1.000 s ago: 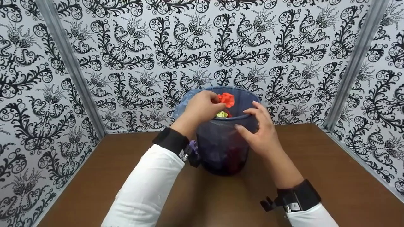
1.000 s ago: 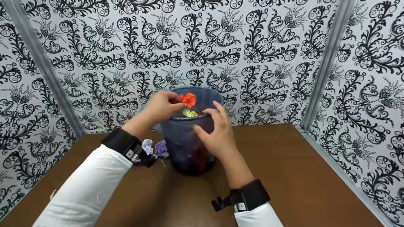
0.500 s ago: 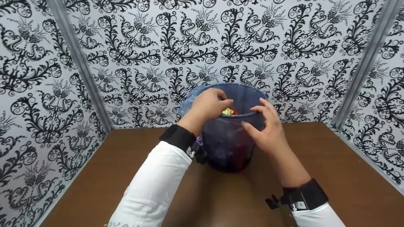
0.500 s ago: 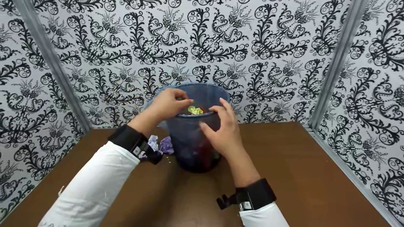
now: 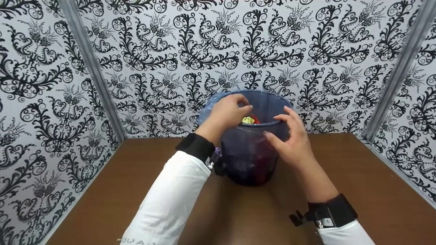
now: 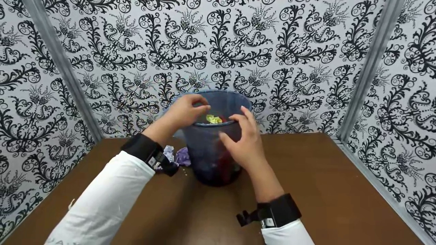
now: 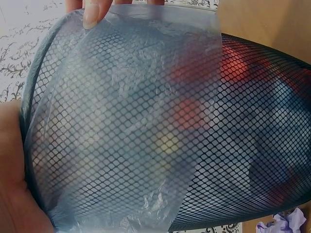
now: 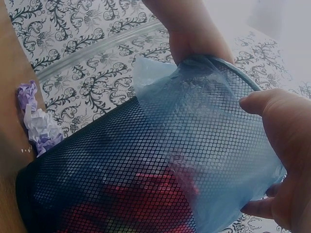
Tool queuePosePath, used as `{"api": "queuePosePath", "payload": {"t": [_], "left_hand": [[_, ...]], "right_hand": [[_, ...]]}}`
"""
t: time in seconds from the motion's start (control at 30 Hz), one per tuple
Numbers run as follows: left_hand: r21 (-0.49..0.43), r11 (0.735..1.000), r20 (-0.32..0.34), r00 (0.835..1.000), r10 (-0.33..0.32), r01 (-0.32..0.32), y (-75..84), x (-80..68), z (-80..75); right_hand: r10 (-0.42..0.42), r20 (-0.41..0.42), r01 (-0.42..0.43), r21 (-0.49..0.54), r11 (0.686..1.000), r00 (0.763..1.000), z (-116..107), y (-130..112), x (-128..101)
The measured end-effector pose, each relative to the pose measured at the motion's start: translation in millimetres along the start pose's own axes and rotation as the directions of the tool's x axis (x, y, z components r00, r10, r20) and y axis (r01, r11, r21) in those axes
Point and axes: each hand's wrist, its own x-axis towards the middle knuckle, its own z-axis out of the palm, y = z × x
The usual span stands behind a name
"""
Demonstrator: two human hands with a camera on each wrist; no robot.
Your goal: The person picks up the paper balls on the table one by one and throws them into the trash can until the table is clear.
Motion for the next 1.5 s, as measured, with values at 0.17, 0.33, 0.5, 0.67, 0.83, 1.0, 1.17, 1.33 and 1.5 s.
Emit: {"api": "queuePosePath", "payload": {"t": [0.17,0.33,0.5,0.67,0.83,1.0,1.17,1.33,1.5], "left_hand": [[0.068,0.998,-0.002,1.0,-0.005,0.006,1.9,1.7,-0.3],[0.102,0.995,0.006,1.0,0.004,-0.005,2.5,4.9,-0.5],[0.105,0.994,0.001,1.0,0.007,-0.007,1.9,6.3,-0.7],[0.11,0.994,-0.018,1.0,0.008,-0.006,-0.5,4.6,-1.5],[0.088,0.996,-0.073,0.997,0.013,-0.007,-1.4,1.7,-1.8],[0.088,0.996,-0.132,0.99,0.04,-0.028,1.9,1.4,-1.2],[0.163,0.986,-0.17,0.983,0.071,-0.043,3.7,1.2,-1.3],[0.204,0.978,-0.183,0.979,0.086,-0.047,0.7,-0.2,-5.1],[0.19,0.978,-0.224,0.967,0.124,-0.081,-10.7,0.9,-11.9]], "right_hand": [[0.004,0.006,-0.004,-0.003,1.0,1.0,-1.5,-0.3,0.6],[0.013,0.006,-0.013,-0.014,1.0,1.0,-3.8,-0.4,1.0],[0.01,0.011,-0.009,-0.02,1.0,1.0,-4.9,0.0,1.5],[0.004,0.013,-0.004,-0.013,1.0,1.0,-3.4,0.2,1.0],[0.007,0.016,-0.006,-0.007,1.0,1.0,-2.6,0.7,0.1],[0.0,0.006,0.0,-0.011,1.0,1.0,-3.8,1.2,0.8],[0.013,0.008,-0.013,0.0,1.0,1.0,-3.8,2.5,1.1],[0.025,0.02,-0.025,0.005,1.0,0.999,-1.9,2.5,0.3],[0.038,0.026,-0.038,0.012,0.999,0.999,-1.7,0.8,-0.7]]}}
